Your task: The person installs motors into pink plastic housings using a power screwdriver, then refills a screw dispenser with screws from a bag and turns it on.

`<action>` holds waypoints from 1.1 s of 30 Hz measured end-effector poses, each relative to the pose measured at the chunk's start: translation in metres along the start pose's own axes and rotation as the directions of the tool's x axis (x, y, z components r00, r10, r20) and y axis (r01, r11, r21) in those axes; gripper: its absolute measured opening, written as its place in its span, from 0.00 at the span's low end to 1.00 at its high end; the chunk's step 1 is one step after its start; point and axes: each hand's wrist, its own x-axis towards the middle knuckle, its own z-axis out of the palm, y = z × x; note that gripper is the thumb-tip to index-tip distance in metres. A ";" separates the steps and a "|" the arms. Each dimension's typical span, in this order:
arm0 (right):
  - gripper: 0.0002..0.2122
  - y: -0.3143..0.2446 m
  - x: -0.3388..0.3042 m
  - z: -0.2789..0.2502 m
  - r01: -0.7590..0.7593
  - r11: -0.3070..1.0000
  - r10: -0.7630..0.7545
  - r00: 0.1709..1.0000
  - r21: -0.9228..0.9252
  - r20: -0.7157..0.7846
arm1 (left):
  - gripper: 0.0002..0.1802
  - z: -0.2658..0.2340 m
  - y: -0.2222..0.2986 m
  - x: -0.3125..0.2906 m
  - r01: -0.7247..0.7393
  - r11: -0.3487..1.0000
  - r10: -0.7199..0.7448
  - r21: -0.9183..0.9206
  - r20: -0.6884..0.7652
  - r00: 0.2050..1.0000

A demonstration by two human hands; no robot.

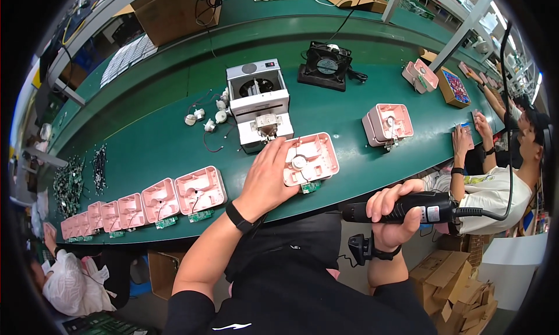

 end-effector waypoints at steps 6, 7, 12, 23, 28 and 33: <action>0.14 0.021 0.002 -0.027 -0.212 0.875 0.134 0.970 -0.434 -0.204 | 0.49 -0.008 0.008 -0.016 0.185 0.976 -0.181 -0.118 0.038 0.983; 0.13 0.027 0.003 -0.028 -0.376 0.760 0.271 0.925 -0.530 -0.266 | 0.49 -0.006 0.006 -0.022 0.175 0.977 -0.170 -0.122 0.050 0.984; 0.15 0.052 -0.009 -0.047 -0.633 0.464 0.539 0.757 -0.620 -0.369 | 0.43 0.015 0.001 -0.035 0.580 0.566 -0.465 -0.587 0.354 0.812; 0.16 0.069 0.015 -0.101 -0.657 0.670 0.523 0.748 -0.345 -0.410 | 0.38 0.096 0.016 0.035 0.511 0.448 -0.442 -0.734 0.315 0.840; 0.18 0.060 0.032 -0.119 -0.631 0.697 0.475 0.762 -0.340 -0.441 | 0.35 0.116 0.032 0.069 0.493 0.624 -0.436 -0.606 0.253 0.864; 0.21 0.042 0.015 -0.124 -0.571 0.752 0.348 0.768 -0.329 -0.538 | 0.35 0.129 0.047 0.093 0.476 0.700 -0.420 -0.533 0.232 0.877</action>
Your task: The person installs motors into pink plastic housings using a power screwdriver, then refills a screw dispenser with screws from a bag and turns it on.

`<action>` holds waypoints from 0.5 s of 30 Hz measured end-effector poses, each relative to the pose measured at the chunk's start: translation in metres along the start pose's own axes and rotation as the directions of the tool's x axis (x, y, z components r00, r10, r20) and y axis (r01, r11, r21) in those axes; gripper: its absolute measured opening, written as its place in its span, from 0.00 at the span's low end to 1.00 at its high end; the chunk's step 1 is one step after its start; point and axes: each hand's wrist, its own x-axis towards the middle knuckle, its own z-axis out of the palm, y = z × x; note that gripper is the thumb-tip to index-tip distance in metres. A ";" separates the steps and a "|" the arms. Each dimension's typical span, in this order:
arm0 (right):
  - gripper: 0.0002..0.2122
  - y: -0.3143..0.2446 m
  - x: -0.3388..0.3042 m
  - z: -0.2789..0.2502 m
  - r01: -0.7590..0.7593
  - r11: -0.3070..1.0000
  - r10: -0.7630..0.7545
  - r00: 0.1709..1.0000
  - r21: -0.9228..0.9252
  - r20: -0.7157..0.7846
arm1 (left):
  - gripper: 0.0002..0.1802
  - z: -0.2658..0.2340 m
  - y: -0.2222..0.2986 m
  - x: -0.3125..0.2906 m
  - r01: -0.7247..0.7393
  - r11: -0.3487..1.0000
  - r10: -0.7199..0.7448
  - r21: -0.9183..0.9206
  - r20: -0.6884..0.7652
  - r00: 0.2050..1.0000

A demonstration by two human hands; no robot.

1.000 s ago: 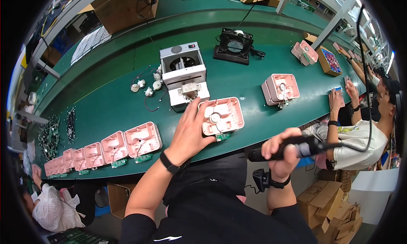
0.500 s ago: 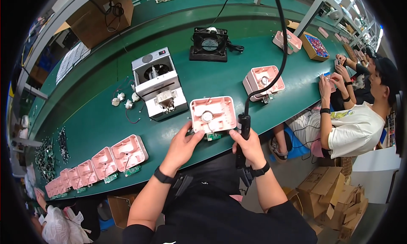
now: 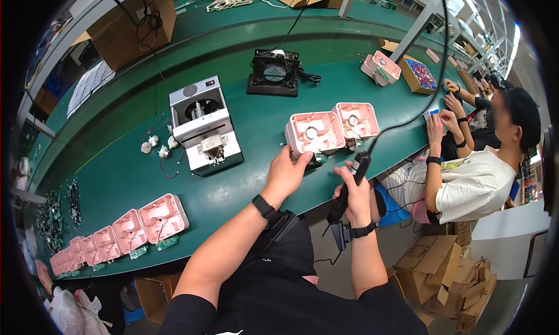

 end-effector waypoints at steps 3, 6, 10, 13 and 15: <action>0.23 0.004 -0.012 -0.010 0.020 1.000 -0.021 0.998 -0.003 -0.054 | 0.33 0.015 0.006 0.011 -0.014 0.999 0.015 -0.032 0.013 1.000; 0.22 0.004 -0.028 -0.012 0.038 0.999 -0.039 0.996 -0.022 -0.079 | 0.26 0.031 0.005 0.017 -0.061 0.993 0.062 -0.100 0.001 0.998; 0.21 0.009 -0.041 -0.005 0.052 0.998 -0.053 0.997 -0.029 -0.053 | 0.35 0.037 -0.006 0.021 -0.132 0.972 0.144 -0.193 0.049 0.988; 0.19 0.005 -0.044 -0.005 0.071 0.993 -0.076 0.996 -0.099 -0.050 | 0.41 0.031 -0.016 0.023 -0.188 0.965 0.204 -0.183 0.074 0.976; 0.18 0.000 -0.047 -0.019 0.095 0.990 -0.100 0.994 -0.102 -0.048 | 0.35 0.021 -0.009 0.001 -0.217 0.968 0.224 -0.127 0.046 0.973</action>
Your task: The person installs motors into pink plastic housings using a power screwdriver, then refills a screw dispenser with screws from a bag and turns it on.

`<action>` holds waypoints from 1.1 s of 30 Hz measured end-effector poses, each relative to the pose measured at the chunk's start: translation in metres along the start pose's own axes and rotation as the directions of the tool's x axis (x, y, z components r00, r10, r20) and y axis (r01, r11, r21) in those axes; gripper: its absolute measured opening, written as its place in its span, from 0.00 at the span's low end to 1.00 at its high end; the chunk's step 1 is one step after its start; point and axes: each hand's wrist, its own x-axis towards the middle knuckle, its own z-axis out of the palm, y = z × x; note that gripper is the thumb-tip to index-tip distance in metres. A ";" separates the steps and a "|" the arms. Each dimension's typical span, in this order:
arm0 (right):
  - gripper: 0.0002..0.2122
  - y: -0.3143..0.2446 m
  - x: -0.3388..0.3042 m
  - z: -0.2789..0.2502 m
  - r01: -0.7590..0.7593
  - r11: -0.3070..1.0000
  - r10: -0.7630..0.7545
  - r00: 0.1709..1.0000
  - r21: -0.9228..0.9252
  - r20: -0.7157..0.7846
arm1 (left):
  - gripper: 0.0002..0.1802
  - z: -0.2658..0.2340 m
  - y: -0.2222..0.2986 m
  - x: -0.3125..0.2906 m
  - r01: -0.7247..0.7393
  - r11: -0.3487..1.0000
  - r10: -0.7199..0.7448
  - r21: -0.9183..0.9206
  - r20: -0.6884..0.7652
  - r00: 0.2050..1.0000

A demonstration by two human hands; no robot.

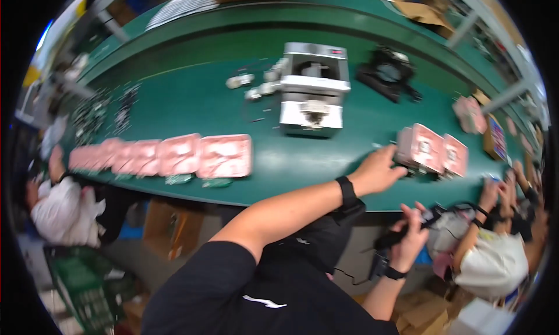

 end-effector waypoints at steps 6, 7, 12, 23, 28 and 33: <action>0.15 -0.013 -0.008 0.004 0.025 0.997 -0.033 0.991 0.067 0.126 | 0.21 -0.154 0.037 -0.125 -0.038 0.969 0.117 0.244 -0.317 0.941; 0.14 -0.011 -0.009 0.008 0.017 0.998 -0.027 0.988 0.065 0.151 | 0.20 -0.181 0.034 -0.146 -0.010 0.925 0.174 0.380 -0.401 0.900; 0.14 -0.013 -0.010 0.045 0.008 1.000 -0.005 0.973 -0.014 0.232 | 0.17 -0.266 0.017 -0.226 0.513 0.314 0.350 0.799 -0.600 0.720; 0.11 -0.084 -0.014 0.173 0.192 0.935 -0.324 0.802 0.297 0.502 | 0.10 -0.255 -0.010 -0.222 0.457 0.587 0.096 0.668 -0.618 0.780; 0.11 -0.110 0.013 0.238 0.291 0.742 -0.613 0.659 0.604 0.436 | 0.10 -0.216 -0.014 -0.184 0.382 0.703 0.075 0.600 -0.596 0.799; 0.10 -0.120 0.030 0.280 0.420 0.786 -0.608 0.656 0.453 0.447 | 0.11 -0.202 -0.005 -0.167 0.356 0.730 0.056 0.584 -0.569 0.820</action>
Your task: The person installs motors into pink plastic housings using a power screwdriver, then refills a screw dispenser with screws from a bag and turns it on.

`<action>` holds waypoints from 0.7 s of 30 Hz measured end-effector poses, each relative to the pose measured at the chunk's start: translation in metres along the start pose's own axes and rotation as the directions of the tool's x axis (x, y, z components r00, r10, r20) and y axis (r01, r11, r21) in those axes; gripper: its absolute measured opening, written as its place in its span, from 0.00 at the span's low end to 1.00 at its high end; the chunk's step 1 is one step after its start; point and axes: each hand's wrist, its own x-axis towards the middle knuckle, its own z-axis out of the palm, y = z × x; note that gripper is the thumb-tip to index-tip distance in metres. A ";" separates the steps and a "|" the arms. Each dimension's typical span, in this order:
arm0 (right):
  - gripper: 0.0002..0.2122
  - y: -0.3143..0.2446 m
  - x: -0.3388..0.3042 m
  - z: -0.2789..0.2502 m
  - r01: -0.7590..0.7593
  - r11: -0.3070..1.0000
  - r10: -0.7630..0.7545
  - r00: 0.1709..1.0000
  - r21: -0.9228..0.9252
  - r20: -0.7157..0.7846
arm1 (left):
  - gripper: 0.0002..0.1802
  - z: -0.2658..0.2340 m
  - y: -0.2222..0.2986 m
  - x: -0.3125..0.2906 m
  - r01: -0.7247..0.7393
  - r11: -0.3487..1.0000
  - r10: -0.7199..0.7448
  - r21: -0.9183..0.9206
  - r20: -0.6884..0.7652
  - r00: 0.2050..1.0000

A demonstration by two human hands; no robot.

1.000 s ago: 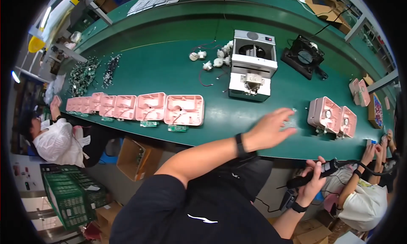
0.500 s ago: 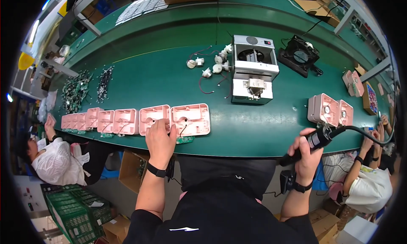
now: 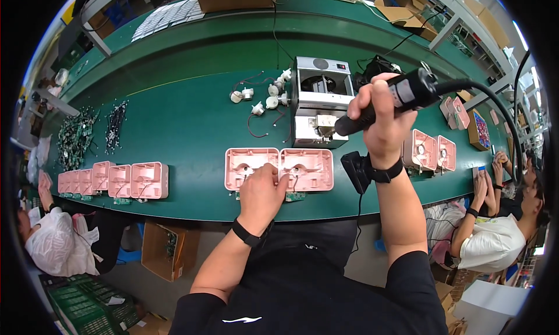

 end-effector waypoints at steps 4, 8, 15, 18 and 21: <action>0.09 0.019 0.008 0.001 -0.005 0.997 0.008 0.999 -0.074 0.036 | 0.13 -0.031 0.008 0.013 -0.057 0.996 0.060 -0.074 0.044 0.997; 0.09 0.021 0.006 -0.006 -0.089 0.993 0.092 0.995 -0.075 0.036 | 0.13 -0.072 -0.015 0.077 -0.085 0.991 0.089 -0.103 0.025 0.996; 0.13 -0.012 -0.026 -0.016 -0.197 0.975 0.198 0.980 0.102 0.006 | 0.18 -0.040 -0.057 0.158 -0.553 0.831 0.544 0.063 0.120 0.830; 0.18 -0.027 -0.036 -0.021 -0.102 0.994 0.098 0.990 0.040 0.100 | 0.20 -0.018 -0.070 0.171 -0.508 0.860 0.492 0.048 0.189 0.850; 0.20 -0.038 -0.038 -0.025 -0.083 0.997 0.082 0.991 0.005 0.102 | 0.22 -0.015 -0.066 0.183 -0.437 0.897 0.398 0.065 0.310 0.863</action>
